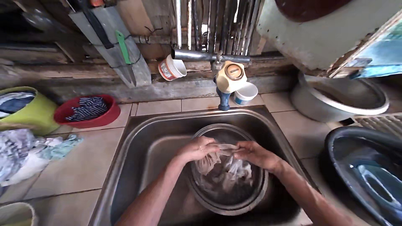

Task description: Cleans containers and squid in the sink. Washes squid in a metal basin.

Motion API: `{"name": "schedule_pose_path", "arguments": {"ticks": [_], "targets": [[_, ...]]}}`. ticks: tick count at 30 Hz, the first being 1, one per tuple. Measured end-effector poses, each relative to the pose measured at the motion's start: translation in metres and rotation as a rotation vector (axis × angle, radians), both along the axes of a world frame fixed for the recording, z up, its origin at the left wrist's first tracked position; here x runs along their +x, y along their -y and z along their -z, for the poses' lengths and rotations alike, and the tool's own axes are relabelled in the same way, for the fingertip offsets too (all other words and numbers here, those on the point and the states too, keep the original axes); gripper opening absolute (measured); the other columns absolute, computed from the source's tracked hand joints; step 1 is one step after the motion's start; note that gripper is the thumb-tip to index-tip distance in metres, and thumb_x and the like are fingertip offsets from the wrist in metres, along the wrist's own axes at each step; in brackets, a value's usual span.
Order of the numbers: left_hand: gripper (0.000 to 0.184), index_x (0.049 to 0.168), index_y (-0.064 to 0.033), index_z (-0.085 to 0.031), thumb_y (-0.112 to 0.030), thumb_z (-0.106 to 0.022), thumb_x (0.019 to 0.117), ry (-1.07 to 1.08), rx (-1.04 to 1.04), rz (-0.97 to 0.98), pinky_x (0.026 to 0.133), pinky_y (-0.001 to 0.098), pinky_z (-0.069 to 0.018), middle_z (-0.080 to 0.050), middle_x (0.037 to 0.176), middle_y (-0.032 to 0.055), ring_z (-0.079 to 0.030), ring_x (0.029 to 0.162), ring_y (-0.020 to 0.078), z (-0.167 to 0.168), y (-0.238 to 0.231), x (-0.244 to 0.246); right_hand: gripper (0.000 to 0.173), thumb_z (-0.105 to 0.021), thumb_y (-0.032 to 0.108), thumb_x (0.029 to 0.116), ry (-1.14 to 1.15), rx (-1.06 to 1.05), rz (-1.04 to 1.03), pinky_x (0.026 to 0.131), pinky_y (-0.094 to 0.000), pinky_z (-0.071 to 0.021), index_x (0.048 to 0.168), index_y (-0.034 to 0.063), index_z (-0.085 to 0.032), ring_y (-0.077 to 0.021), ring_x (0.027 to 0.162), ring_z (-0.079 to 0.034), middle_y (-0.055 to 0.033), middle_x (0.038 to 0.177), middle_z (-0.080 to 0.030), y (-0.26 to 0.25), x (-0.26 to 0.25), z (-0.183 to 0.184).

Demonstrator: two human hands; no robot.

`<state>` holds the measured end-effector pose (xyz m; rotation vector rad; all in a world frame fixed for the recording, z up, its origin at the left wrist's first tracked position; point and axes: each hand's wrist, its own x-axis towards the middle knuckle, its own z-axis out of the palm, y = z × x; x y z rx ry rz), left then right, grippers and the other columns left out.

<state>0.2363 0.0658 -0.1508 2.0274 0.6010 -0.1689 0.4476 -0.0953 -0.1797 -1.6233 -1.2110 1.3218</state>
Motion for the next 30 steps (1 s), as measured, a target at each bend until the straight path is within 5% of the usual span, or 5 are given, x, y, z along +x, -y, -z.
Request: {"name": "schedule_pose_path", "arguments": {"ticks": [7,14,22,27,30], "targets": [[0.028,0.126,-0.0214,-0.075,-0.033,-0.061,0.1039,-0.08,0.25,-0.036,0.109,0.0473,-0.0455,-0.055,0.148,0.0108,-0.054,0.134,0.0266,0.005,0.005,-0.012,0.02,-0.065,0.005,0.0962,0.387,-0.007,-0.035,0.082,-0.0398,-0.0567,0.116,0.0064,-0.069,-0.0191,0.087,-0.068,-0.0108,0.099,-0.07,-0.001,0.0,-0.003],[0.026,0.123,-0.007,-0.071,-0.017,-0.061,0.1008,-0.245,0.296,0.05,0.113,0.0473,-0.0431,-0.063,0.132,0.0182,-0.057,0.129,0.0327,0.082,0.042,0.003,0.049,-0.067,0.032,0.0945,0.659,-0.196,-0.297,0.115,-0.0677,-0.0297,0.141,0.0165,-0.059,-0.0462,0.149,-0.029,-0.0177,0.164,-0.03,0.012,-0.043,0.067],[0.042,0.145,0.002,-0.051,-0.014,-0.051,0.1064,-0.553,0.227,0.03,0.115,0.0558,-0.0392,-0.048,0.152,0.0241,-0.047,0.141,0.0411,0.111,0.066,0.028,0.047,-0.054,0.025,0.1049,0.563,-0.647,-0.377,0.113,-0.0625,-0.036,0.144,-0.0005,-0.053,-0.0436,0.137,-0.049,-0.0271,0.144,-0.054,-0.01,-0.059,0.087],[0.029,0.112,-0.0013,-0.073,-0.024,-0.056,0.1053,-0.137,0.151,0.133,0.099,0.0524,-0.05,-0.071,0.111,0.0186,-0.067,0.108,0.0313,0.023,0.022,0.024,0.065,-0.077,0.033,0.0906,0.36,-0.243,-0.215,0.111,-0.0542,-0.0433,0.144,0.0058,-0.053,-0.0326,0.127,-0.059,-0.02,0.136,-0.062,-0.024,-0.037,0.045],[0.017,0.091,-0.0079,-0.075,-0.018,-0.065,0.0994,0.353,0.179,0.011,0.07,0.0294,-0.0542,-0.07,0.082,0.0007,-0.065,0.074,0.0092,-0.044,0.014,0.008,0.039,-0.064,0.032,0.1005,0.161,0.024,-0.11,0.092,-0.0344,-0.0551,0.129,0.0054,-0.063,-0.0128,0.099,-0.067,-0.0083,0.111,-0.069,-0.017,-0.037,-0.011]]}}
